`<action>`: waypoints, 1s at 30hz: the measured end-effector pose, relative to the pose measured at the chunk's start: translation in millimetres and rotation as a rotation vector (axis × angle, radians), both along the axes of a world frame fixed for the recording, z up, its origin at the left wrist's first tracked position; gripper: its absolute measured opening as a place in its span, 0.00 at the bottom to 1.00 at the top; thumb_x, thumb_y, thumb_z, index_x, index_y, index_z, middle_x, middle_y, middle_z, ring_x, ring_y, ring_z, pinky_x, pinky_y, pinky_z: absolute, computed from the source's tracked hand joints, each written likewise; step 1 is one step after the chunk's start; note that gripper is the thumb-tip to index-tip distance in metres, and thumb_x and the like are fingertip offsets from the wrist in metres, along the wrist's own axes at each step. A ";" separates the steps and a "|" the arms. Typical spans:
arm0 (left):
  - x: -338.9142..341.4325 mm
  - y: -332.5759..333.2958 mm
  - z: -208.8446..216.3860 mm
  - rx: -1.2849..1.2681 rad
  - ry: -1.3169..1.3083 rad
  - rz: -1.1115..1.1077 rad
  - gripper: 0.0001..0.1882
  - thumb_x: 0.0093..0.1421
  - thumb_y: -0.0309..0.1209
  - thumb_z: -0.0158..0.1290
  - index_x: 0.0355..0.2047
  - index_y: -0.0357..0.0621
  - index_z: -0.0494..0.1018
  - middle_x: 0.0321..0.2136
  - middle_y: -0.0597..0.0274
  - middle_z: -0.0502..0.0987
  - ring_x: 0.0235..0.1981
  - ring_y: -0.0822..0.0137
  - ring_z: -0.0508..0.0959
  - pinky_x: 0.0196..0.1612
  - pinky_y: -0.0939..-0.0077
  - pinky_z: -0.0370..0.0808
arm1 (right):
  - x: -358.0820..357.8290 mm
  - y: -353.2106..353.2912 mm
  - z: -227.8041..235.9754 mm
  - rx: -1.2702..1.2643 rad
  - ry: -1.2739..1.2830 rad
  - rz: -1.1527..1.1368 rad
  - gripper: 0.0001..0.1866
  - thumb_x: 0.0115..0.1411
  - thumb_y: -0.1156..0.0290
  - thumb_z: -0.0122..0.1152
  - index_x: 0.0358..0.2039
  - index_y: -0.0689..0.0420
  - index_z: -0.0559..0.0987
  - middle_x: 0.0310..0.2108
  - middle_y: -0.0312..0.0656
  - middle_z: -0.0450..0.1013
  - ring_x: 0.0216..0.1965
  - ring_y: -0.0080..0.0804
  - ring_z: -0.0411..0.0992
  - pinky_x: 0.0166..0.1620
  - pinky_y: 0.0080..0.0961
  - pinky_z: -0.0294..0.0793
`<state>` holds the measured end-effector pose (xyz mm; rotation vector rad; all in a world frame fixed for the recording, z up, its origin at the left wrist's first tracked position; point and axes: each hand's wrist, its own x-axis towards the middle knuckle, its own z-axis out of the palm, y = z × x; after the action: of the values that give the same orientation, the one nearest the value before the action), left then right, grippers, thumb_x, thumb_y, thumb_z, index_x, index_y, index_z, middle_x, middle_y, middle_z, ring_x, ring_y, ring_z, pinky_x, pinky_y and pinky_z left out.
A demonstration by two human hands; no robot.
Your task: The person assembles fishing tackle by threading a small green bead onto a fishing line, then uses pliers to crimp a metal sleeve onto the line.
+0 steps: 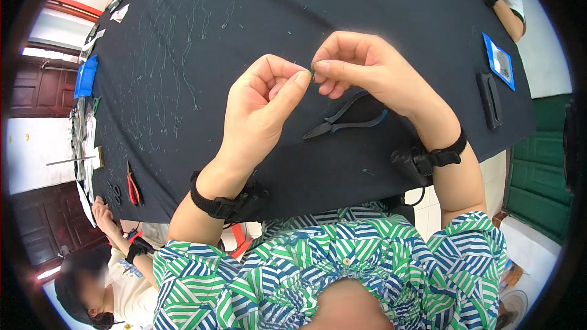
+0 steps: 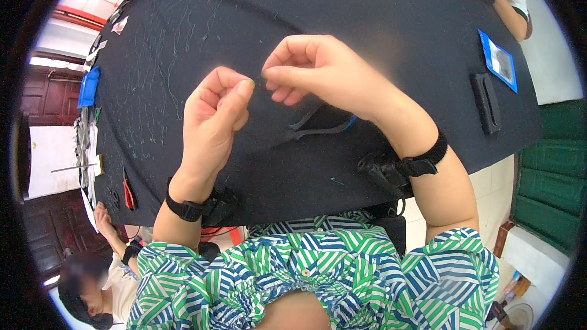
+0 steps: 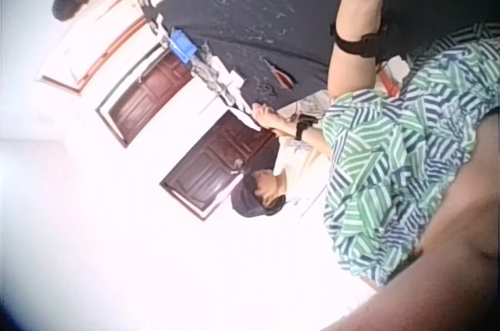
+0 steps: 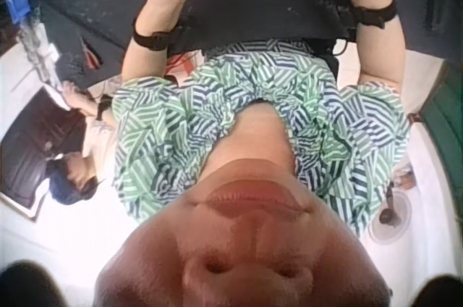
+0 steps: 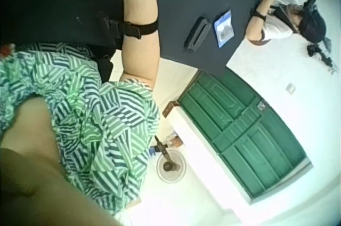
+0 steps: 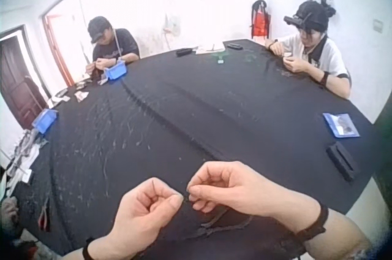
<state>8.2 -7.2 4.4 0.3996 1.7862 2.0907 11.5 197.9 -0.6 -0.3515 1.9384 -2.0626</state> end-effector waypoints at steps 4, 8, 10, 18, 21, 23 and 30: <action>-0.1 -1.9 -1.8 0.065 -0.016 0.018 0.06 0.64 0.28 0.54 0.36 0.38 0.73 0.21 0.80 0.66 0.20 0.89 0.59 0.22 0.92 0.54 | 5.3 -15.3 -6.8 -0.126 -0.091 0.003 0.09 0.63 0.67 0.59 0.37 0.60 0.76 0.32 0.36 0.75 0.33 0.20 0.74 0.40 0.19 0.75; -1.6 -2.6 -2.0 0.078 0.002 0.052 0.06 0.64 0.29 0.54 0.35 0.38 0.73 0.21 0.79 0.66 0.20 0.89 0.60 0.22 0.92 0.54 | 11.6 -26.2 -9.0 -0.178 -0.112 -0.006 0.09 0.63 0.67 0.59 0.36 0.60 0.76 0.31 0.35 0.75 0.33 0.20 0.74 0.41 0.19 0.74; -2.5 -5.1 -1.4 0.058 0.050 0.096 0.06 0.64 0.28 0.54 0.35 0.38 0.73 0.22 0.79 0.67 0.20 0.89 0.60 0.22 0.92 0.55 | 13.7 -27.3 -8.1 -0.164 -0.072 -0.025 0.08 0.62 0.68 0.60 0.35 0.60 0.76 0.30 0.35 0.75 0.32 0.19 0.73 0.39 0.18 0.75; -7.6 -6.0 -1.1 -0.026 0.181 0.148 0.03 0.63 0.25 0.54 0.35 0.38 0.72 0.21 0.80 0.64 0.22 0.88 0.60 0.24 0.92 0.57 | 19.4 -26.5 -3.7 0.145 0.280 -0.280 0.08 0.58 0.69 0.63 0.31 0.61 0.77 0.23 0.36 0.76 0.24 0.18 0.73 0.28 0.16 0.71; -5.0 -4.4 1.3 -0.113 0.223 0.153 0.04 0.63 0.24 0.54 0.34 0.37 0.72 0.20 0.80 0.62 0.21 0.88 0.60 0.24 0.92 0.58 | 20.0 -23.2 -1.0 0.279 0.431 -0.294 0.07 0.57 0.70 0.63 0.31 0.60 0.77 0.21 0.36 0.73 0.22 0.19 0.71 0.26 0.18 0.68; -4.4 -3.0 0.9 -0.152 0.315 0.150 0.04 0.62 0.24 0.55 0.33 0.37 0.72 0.18 0.80 0.61 0.20 0.87 0.59 0.23 0.91 0.58 | 19.6 -22.1 0.3 0.335 0.506 -0.287 0.06 0.56 0.71 0.63 0.30 0.59 0.77 0.20 0.37 0.72 0.20 0.21 0.70 0.24 0.19 0.67; -1.8 -5.4 4.0 -0.354 0.406 0.062 0.05 0.60 0.24 0.56 0.30 0.38 0.72 0.17 0.78 0.62 0.20 0.85 0.58 0.22 0.88 0.58 | 12.6 -13.5 5.6 0.384 0.746 -0.318 0.05 0.56 0.73 0.62 0.31 0.59 0.76 0.21 0.40 0.69 0.20 0.26 0.68 0.24 0.21 0.65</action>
<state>6.4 -12.6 8.4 0.7126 2.3740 1.7664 24.1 184.4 4.9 -0.8613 2.9282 -1.8017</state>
